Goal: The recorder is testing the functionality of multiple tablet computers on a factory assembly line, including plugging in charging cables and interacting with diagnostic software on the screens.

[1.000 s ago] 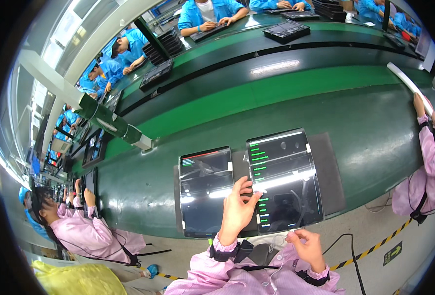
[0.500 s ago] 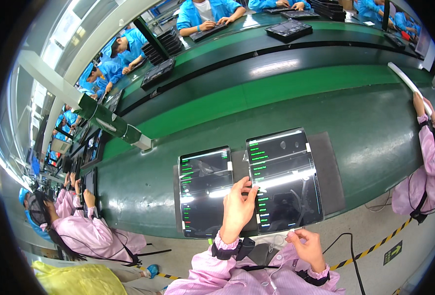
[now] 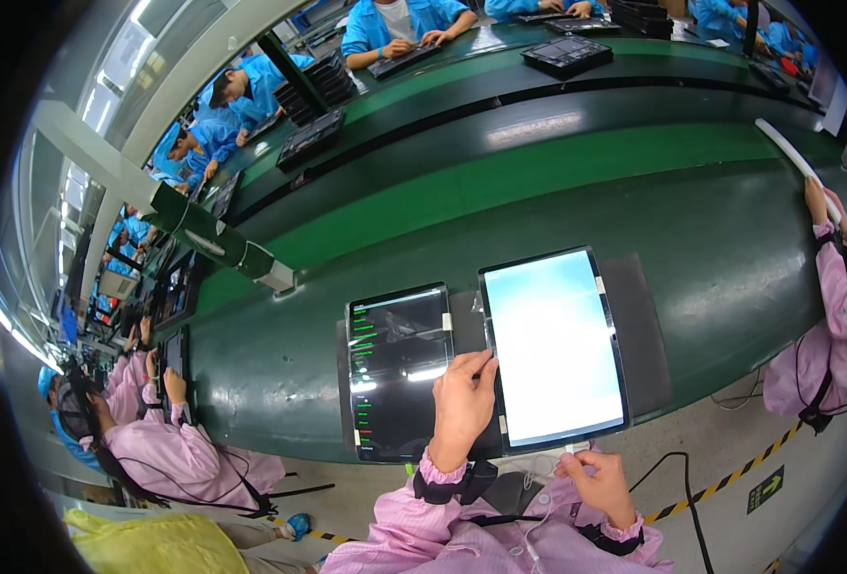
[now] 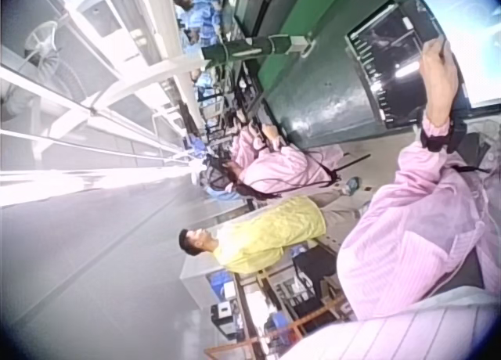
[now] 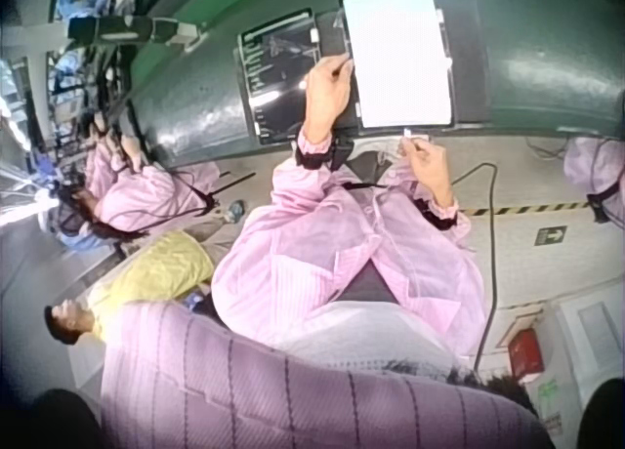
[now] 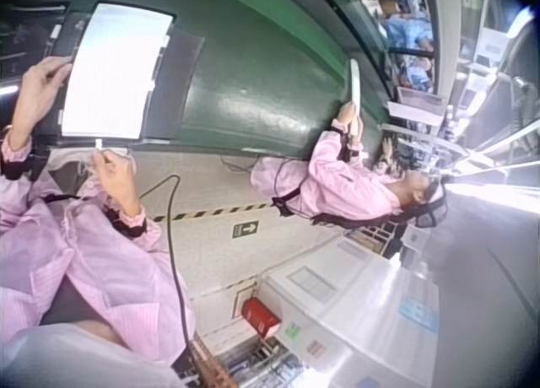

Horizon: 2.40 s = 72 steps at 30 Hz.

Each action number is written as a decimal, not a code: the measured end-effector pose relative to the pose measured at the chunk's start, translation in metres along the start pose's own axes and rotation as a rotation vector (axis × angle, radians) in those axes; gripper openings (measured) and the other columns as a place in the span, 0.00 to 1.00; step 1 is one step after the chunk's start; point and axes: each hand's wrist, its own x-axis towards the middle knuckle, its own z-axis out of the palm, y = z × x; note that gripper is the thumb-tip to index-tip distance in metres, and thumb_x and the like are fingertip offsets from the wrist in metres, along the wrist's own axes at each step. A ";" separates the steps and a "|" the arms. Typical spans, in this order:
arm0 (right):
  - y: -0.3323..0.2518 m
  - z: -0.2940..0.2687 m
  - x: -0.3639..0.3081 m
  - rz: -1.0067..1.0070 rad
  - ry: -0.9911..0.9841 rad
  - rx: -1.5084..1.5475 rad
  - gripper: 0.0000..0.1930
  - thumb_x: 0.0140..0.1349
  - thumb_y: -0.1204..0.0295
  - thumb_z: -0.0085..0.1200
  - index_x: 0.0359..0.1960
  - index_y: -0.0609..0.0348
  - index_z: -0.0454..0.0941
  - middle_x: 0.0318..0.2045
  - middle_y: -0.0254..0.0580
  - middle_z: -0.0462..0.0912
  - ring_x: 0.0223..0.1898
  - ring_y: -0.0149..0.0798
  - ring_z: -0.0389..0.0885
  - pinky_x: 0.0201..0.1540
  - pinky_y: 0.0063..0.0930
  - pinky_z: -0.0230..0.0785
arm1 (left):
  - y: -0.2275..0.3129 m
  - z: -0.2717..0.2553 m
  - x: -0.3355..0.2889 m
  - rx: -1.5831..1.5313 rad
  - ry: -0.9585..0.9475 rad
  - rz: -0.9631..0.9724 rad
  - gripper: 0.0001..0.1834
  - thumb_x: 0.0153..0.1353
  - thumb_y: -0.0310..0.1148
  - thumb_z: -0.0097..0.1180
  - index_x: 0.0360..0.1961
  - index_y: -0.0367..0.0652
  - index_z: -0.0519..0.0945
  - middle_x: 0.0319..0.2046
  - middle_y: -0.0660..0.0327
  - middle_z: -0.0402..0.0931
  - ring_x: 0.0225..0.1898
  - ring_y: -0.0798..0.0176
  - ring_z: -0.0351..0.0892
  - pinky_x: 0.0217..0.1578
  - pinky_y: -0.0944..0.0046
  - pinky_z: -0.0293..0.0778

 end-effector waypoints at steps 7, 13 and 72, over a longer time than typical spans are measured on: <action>-0.003 0.001 0.000 -0.003 -0.007 -0.013 0.10 0.57 0.72 0.54 0.24 0.67 0.80 0.20 0.41 0.82 0.23 0.28 0.80 0.27 0.21 0.70 | -0.002 -0.001 0.000 0.005 -0.008 -0.018 0.11 0.56 0.25 0.56 0.41 0.33 0.79 0.34 0.53 0.78 0.29 0.64 0.81 0.28 0.71 0.78; -0.004 0.000 0.001 -0.003 -0.008 -0.032 0.10 0.57 0.71 0.54 0.24 0.66 0.80 0.20 0.42 0.82 0.22 0.29 0.80 0.26 0.21 0.70 | -0.005 0.001 0.001 -0.018 -0.014 -0.027 0.12 0.55 0.24 0.56 0.41 0.33 0.79 0.33 0.53 0.79 0.31 0.65 0.81 0.29 0.71 0.78; -0.031 0.168 0.009 -0.249 -0.334 -0.061 0.12 0.56 0.72 0.56 0.24 0.62 0.64 0.12 0.46 0.70 0.15 0.42 0.73 0.18 0.33 0.63 | -0.100 -0.145 -0.095 0.093 -0.109 0.016 0.66 0.39 0.31 0.72 0.64 0.33 0.28 0.63 0.40 0.49 0.64 0.46 0.53 0.60 0.58 0.57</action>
